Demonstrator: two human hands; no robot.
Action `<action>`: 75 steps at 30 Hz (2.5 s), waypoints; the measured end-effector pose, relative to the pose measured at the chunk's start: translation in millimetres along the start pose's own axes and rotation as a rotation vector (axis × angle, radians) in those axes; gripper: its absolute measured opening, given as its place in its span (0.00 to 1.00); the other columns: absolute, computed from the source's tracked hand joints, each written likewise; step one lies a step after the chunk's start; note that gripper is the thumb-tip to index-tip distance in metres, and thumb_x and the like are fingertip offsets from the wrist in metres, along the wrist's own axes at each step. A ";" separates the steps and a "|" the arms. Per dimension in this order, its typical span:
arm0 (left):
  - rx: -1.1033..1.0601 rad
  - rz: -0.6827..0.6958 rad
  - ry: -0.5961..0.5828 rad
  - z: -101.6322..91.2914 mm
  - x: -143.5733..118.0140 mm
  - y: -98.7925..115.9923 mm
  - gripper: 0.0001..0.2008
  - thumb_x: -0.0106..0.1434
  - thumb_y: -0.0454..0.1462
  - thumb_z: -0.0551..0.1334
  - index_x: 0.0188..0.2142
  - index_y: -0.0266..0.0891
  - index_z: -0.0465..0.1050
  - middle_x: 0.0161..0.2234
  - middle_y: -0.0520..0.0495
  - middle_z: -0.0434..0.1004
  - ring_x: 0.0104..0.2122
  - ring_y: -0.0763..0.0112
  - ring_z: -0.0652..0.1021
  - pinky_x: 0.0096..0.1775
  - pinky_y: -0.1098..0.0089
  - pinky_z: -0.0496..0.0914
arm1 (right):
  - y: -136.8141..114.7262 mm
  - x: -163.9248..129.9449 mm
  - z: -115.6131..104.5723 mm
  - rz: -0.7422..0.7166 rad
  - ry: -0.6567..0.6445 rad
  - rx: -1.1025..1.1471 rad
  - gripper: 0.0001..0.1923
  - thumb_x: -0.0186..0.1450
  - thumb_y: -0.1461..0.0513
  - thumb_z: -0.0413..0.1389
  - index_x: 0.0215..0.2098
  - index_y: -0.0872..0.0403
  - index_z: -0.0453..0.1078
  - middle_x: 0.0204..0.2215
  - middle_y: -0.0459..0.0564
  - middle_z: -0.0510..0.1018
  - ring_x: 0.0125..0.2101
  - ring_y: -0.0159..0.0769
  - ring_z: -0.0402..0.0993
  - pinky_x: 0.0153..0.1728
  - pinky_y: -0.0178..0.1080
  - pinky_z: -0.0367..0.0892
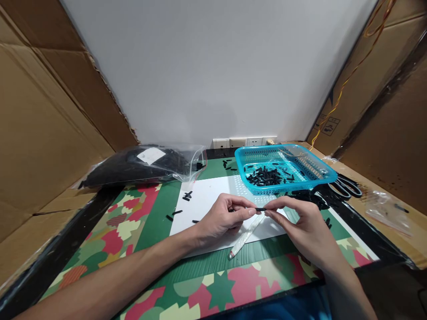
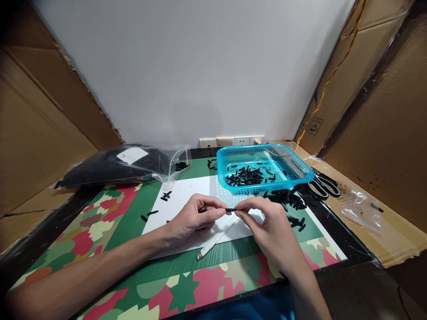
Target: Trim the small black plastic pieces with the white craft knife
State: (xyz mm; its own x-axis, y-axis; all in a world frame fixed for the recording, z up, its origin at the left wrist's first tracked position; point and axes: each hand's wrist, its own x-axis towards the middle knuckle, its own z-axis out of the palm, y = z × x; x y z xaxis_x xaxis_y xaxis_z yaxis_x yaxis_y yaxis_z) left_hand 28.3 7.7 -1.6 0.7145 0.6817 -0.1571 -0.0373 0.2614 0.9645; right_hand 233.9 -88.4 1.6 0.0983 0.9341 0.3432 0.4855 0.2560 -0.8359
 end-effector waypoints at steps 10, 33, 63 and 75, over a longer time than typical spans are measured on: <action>-0.056 -0.023 -0.042 -0.7 1.4 -1.1 0.17 0.66 0.48 0.72 0.38 0.33 0.83 0.16 0.61 0.57 0.16 0.83 0.52 0.19 0.78 0.50 | -3.7 -2.6 0.3 -0.046 0.036 -0.052 0.09 0.75 0.57 0.60 0.38 0.49 0.81 0.37 0.47 0.87 0.38 0.42 0.84 0.39 0.38 0.73; -0.205 0.024 0.020 0.2 5.9 -13.5 0.27 0.68 0.60 0.62 0.34 0.37 0.73 0.23 0.54 0.64 0.21 0.76 0.63 0.22 0.76 0.54 | -29.6 -2.6 69.7 -0.468 -0.012 -0.490 0.05 0.72 0.66 0.65 0.44 0.50 0.77 0.47 0.51 0.85 0.49 0.52 0.76 0.50 0.49 0.66; -0.118 -0.012 -0.235 0.0 0.4 -8.0 0.17 0.74 0.48 0.62 0.34 0.38 0.72 0.15 0.61 0.57 0.13 0.81 0.53 0.16 0.79 0.55 | 0.6 -0.6 20.4 0.080 0.074 0.245 0.06 0.71 0.57 0.66 0.41 0.50 0.84 0.39 0.50 0.88 0.39 0.41 0.85 0.42 0.38 0.77; -0.146 -0.020 -0.201 0.8 -0.2 -7.1 0.18 0.71 0.49 0.67 0.33 0.38 0.73 0.15 0.60 0.58 0.14 0.81 0.54 0.18 0.78 0.54 | -4.3 1.0 13.3 0.130 0.060 0.374 0.06 0.67 0.57 0.70 0.37 0.52 0.84 0.34 0.50 0.87 0.36 0.41 0.85 0.39 0.39 0.82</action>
State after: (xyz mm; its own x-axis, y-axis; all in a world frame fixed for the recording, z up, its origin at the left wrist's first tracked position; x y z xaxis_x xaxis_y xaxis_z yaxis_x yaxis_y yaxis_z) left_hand 29.0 5.2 -8.2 0.8402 0.5296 -0.1167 -0.1116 0.3795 0.9184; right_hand 220.5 -85.2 -0.2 0.1945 0.9512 0.2396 0.1173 0.2200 -0.9684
